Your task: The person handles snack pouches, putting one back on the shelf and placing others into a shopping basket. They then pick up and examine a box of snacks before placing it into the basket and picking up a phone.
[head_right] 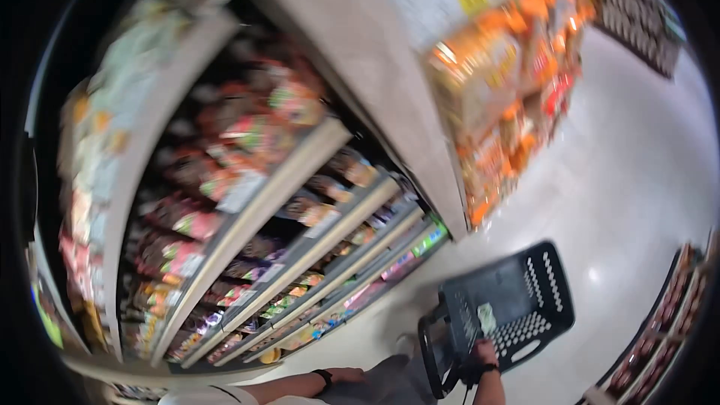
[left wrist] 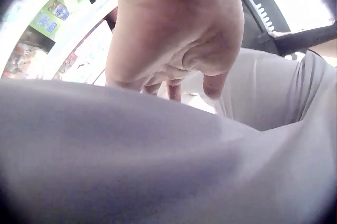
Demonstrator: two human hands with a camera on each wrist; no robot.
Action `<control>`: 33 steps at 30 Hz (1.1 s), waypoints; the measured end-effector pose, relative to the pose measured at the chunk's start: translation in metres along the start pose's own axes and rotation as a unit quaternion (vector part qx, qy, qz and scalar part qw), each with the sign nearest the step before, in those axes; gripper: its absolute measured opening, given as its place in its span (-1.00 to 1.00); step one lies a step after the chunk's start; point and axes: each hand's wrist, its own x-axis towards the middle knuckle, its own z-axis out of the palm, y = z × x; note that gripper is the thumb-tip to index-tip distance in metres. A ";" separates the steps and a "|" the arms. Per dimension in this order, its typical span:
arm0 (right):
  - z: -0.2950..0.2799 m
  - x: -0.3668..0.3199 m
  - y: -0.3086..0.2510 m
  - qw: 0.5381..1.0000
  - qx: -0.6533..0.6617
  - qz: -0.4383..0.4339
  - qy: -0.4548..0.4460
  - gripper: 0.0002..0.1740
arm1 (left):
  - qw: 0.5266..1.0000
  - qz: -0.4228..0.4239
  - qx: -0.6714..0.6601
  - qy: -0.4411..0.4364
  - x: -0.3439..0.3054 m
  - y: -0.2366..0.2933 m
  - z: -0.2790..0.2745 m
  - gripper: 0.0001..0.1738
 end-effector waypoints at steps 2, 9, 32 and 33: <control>-0.031 -0.010 -0.099 0.905 0.331 0.265 0.024 -0.91 | 0.981 -0.017 -0.190 0.037 -0.025 0.004 -0.015 -0.30; -0.047 -0.076 -0.369 0.957 0.232 0.155 0.083 -0.68 | 0.939 0.131 -0.087 0.305 -0.059 -0.010 -0.059 -0.40; 0.094 -0.268 -0.329 0.986 -0.129 0.025 -0.100 -0.66 | 0.385 0.341 0.099 0.852 -0.616 -0.019 -0.124 -0.87; 0.093 -0.269 -0.336 0.985 -0.138 0.022 -0.105 -0.66 | 0.323 0.330 0.153 0.874 -0.634 -0.022 -0.128 -0.89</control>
